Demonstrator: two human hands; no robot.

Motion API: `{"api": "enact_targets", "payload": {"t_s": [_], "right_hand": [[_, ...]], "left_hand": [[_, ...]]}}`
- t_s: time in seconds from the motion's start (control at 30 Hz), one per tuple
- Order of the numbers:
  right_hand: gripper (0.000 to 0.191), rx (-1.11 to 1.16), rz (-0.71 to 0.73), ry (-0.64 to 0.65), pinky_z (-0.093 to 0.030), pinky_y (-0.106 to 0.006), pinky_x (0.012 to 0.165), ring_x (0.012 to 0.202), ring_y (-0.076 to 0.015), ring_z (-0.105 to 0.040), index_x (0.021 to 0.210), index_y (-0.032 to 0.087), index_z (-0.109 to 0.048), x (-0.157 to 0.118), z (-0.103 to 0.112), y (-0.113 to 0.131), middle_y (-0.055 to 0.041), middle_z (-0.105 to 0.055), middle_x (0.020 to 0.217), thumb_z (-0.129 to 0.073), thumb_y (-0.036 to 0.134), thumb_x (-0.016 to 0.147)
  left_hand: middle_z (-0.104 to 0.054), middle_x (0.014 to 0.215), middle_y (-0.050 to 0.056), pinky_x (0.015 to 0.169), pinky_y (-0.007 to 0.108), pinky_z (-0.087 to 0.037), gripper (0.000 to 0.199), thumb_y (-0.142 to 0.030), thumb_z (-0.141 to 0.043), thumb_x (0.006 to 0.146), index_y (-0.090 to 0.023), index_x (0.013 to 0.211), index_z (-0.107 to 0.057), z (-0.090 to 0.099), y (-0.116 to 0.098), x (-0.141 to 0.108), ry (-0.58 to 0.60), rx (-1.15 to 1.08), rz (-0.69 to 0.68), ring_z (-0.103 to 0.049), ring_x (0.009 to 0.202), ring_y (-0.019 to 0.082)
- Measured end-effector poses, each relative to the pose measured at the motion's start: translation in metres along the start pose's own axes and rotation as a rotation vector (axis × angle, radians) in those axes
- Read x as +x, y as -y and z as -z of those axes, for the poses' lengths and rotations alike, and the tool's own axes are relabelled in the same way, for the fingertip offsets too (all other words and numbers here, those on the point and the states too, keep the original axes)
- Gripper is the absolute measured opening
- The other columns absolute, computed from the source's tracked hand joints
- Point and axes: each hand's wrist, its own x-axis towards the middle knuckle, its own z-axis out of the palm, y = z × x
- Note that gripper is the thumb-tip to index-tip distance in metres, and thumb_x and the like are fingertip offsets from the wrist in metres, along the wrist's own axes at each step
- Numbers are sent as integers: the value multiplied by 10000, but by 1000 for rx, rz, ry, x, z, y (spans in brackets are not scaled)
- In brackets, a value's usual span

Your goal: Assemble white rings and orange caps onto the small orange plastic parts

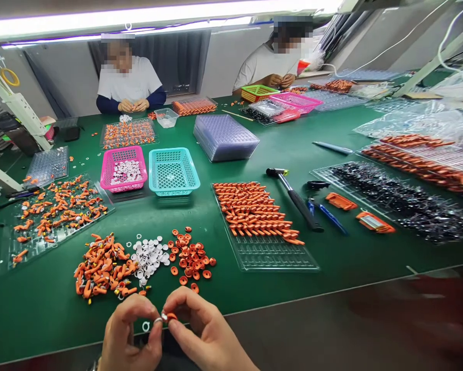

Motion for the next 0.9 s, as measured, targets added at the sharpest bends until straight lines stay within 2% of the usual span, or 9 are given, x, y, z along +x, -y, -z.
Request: {"api": "enact_targets", "payload": {"t_s": [0.07, 0.2, 0.37, 0.43, 0.53, 0.63, 0.77, 0.9], "right_hand": [[62, -18, 8, 10, -475, -288, 733, 792, -187, -601, 869, 182, -605, 0, -1, -1, -30, -609, 825, -605, 213, 816], [62, -60, 43, -1, -475, -276, 686, 744, -177, -597, 868, 180, -608, 0, -1, -2, -27, -598, 804, -581, 203, 818], [61, -180, 109, -74, -448, -264, 629, 680, -164, -554, 795, 182, -584, 1, 0, -3, -19, -566, 750, -543, 202, 835], [63, -196, 119, -95, -433, -257, 600, 653, -158, -534, 775, 186, -566, 0, 1, -4, -10, -547, 729, -534, 200, 827], [57, -206, 137, -117, -415, -250, 580, 633, -152, -514, 760, 194, -548, 0, 1, -6, 2, -531, 706, -529, 193, 813], [62, -211, 147, -130, -418, -254, 591, 642, -156, -517, 757, 195, -548, 0, 1, -6, -1, -536, 711, -525, 191, 815], [70, -213, 135, -120, -429, -264, 613, 663, -165, -530, 780, 185, -570, 0, 1, -6, -11, -543, 730, -526, 213, 826], [76, -213, 110, -101, -427, -266, 613, 674, -169, -534, 787, 182, -574, -2, 4, -9, -14, -538, 744, -534, 235, 824]], "left_hand": [[-610, 762, -25, 672, 185, -579, 345, -3, -572, 758, -243, 1005, -565, -3, -2, 2, -25, -17, 4, -635, 661, 118], [-631, 802, -30, 718, 165, -567, 359, 5, -582, 749, -249, 1003, -582, -1, -3, 3, -11, 6, 18, -646, 700, 108], [-704, 816, -38, 731, 154, -550, 263, -106, -639, 837, -269, 1041, -607, 8, -2, 8, 201, 34, 74, -687, 724, 110], [-706, 799, -40, 725, 167, -545, 233, -198, -643, 868, -278, 1085, -617, 11, -2, 10, 239, 38, 111, -682, 711, 116], [-692, 778, -36, 703, 174, -536, 175, -269, -640, 885, -284, 1059, -653, 12, -2, 14, 246, 35, 169, -668, 706, 121], [-707, 798, -30, 700, 174, -546, 139, -222, -675, 854, -280, 980, -678, 10, -4, 15, 258, -16, 221, -679, 728, 129], [-731, 832, -32, 702, 167, -566, 192, -121, -675, 813, -275, 927, -689, 5, -4, 14, 236, -109, 301, -702, 751, 134], [-732, 804, -31, 685, 168, -568, 177, -110, -677, 800, -256, 898, -693, 3, -4, 10, 219, -125, 332, -700, 723, 135]]}}
